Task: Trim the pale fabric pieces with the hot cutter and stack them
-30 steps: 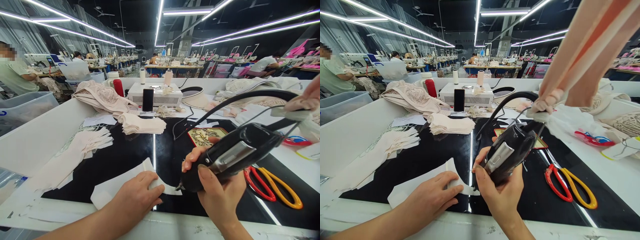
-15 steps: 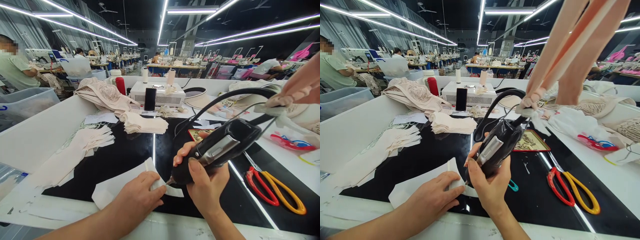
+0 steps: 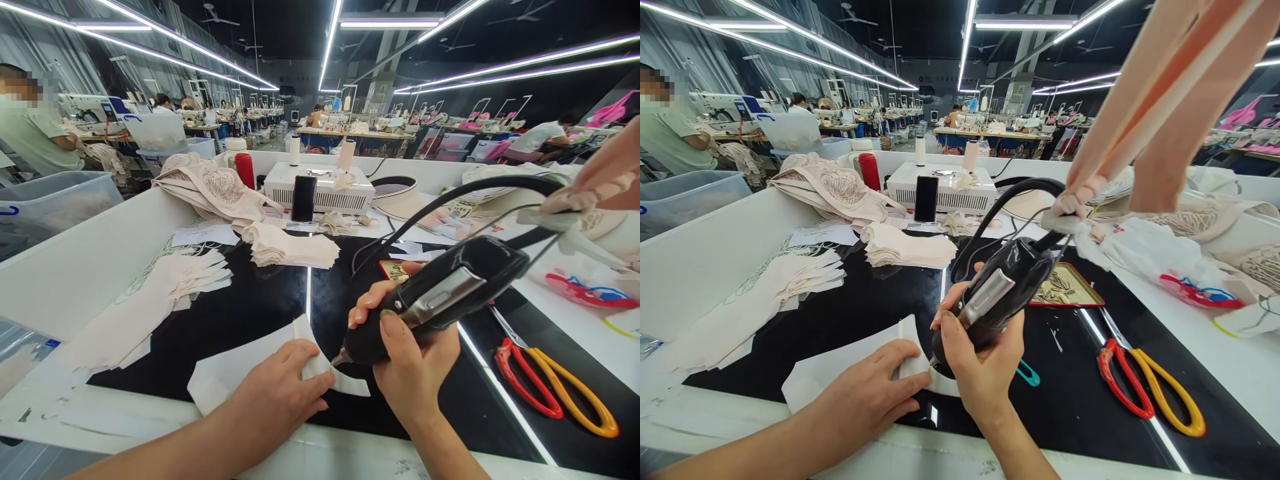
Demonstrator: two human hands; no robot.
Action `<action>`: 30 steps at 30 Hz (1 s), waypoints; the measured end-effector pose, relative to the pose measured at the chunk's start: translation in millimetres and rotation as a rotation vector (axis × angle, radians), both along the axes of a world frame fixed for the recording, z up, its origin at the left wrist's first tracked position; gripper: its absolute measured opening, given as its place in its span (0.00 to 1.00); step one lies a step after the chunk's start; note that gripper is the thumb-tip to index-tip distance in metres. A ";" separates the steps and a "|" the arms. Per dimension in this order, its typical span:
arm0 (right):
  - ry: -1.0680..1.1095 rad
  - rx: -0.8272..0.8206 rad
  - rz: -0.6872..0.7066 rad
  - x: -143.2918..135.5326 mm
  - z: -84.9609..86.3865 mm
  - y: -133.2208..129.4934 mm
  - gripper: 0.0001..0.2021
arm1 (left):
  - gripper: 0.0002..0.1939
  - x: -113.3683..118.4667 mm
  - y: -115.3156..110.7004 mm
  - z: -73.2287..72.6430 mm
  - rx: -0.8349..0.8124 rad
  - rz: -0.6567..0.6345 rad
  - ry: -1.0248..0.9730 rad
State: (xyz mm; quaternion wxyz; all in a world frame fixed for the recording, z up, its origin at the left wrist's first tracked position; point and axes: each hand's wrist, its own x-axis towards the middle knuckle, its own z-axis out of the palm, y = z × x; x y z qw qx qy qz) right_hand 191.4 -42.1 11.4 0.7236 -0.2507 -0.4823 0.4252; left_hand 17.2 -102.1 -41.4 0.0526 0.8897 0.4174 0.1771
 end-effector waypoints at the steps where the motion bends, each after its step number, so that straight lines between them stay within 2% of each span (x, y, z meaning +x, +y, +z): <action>1: 0.000 0.001 0.001 -0.9 -0.1 0.7 0.23 | 0.21 0.0 0.2 0.3 -0.004 -0.001 -0.001; 12: -0.057 -0.003 -0.032 -4.1 -1.2 6.1 0.22 | 0.17 -0.4 1.0 5.1 -0.066 0.009 -0.049; 30: -0.048 0.010 -0.046 -9.1 -0.7 13.9 0.22 | 0.18 0.3 1.8 -1.1 -0.045 0.018 -0.104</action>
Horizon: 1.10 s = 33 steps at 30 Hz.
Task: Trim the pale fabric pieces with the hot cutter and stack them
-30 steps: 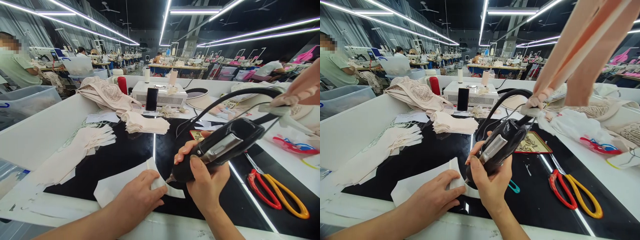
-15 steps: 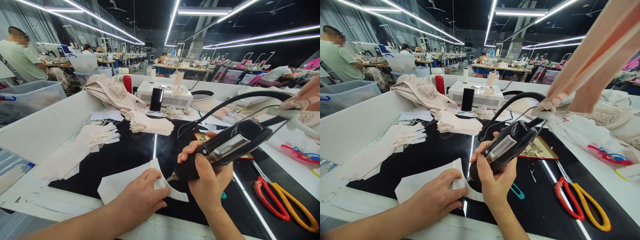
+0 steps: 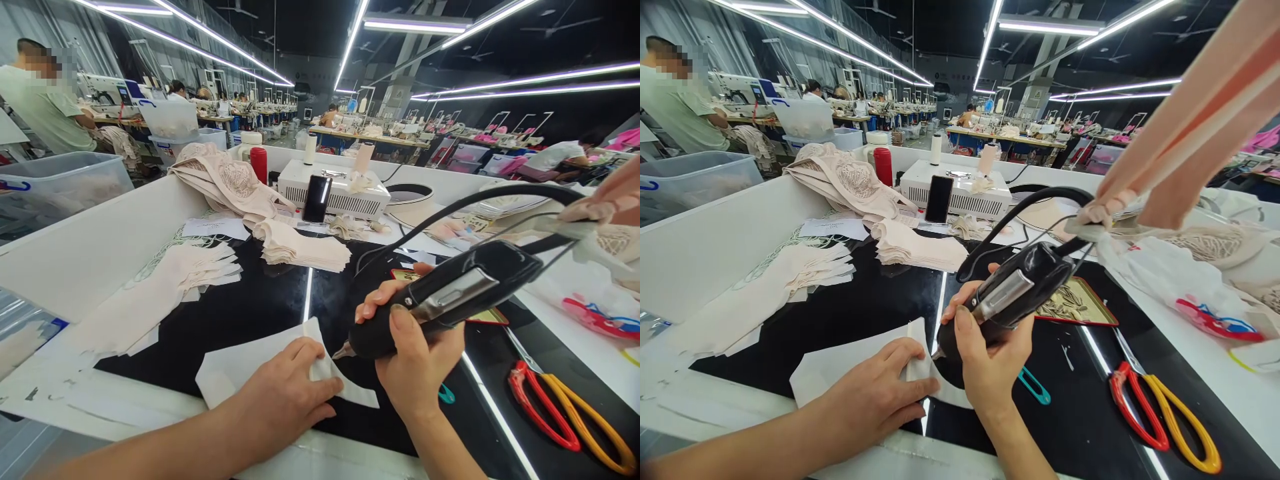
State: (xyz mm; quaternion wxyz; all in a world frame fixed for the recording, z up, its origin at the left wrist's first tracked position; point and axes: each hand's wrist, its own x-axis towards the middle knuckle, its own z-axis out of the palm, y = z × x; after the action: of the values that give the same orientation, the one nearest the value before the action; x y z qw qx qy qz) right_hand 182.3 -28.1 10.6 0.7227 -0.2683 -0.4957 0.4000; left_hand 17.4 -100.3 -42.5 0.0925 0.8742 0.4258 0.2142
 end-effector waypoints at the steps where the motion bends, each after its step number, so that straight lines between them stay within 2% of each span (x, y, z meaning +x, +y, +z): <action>1: 0.011 -0.001 -0.003 -0.3 0.9 0.7 0.21 | 0.18 0.1 -0.1 -0.1 0.002 -0.001 0.000; 8: 0.021 0.001 0.020 -3.0 3.0 1.1 0.22 | 0.17 0.7 -0.7 0.1 0.019 -0.004 0.000; 12: 0.001 0.021 0.028 -3.9 1.1 1.1 0.19 | 0.16 0.7 0.1 -0.1 0.021 -0.006 0.000; 17: 0.008 0.005 0.039 -5.4 -1.5 0.5 0.23 | 0.18 0.9 0.3 -0.5 0.007 -0.007 -0.006; 23: -0.007 0.011 0.047 -6.6 -2.1 1.7 0.21 | 0.17 -0.3 -0.3 -2.4 -0.005 -0.002 -0.004; 27: 0.017 0.024 0.060 -1.3 -0.1 1.9 0.21 | 0.17 -1.3 -0.3 -0.1 -0.017 -0.005 0.019; 33: -0.052 0.044 -0.016 13.7 3.9 1.9 0.19 | 0.20 -10.2 0.4 7.9 -0.063 -0.008 0.064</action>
State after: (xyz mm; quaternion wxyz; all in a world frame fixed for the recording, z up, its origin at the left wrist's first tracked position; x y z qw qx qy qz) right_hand 196.1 -26.2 14.6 0.7186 -0.2666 -0.5207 0.3760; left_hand 7.2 -99.9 -34.6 0.1073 0.8790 0.4315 0.1721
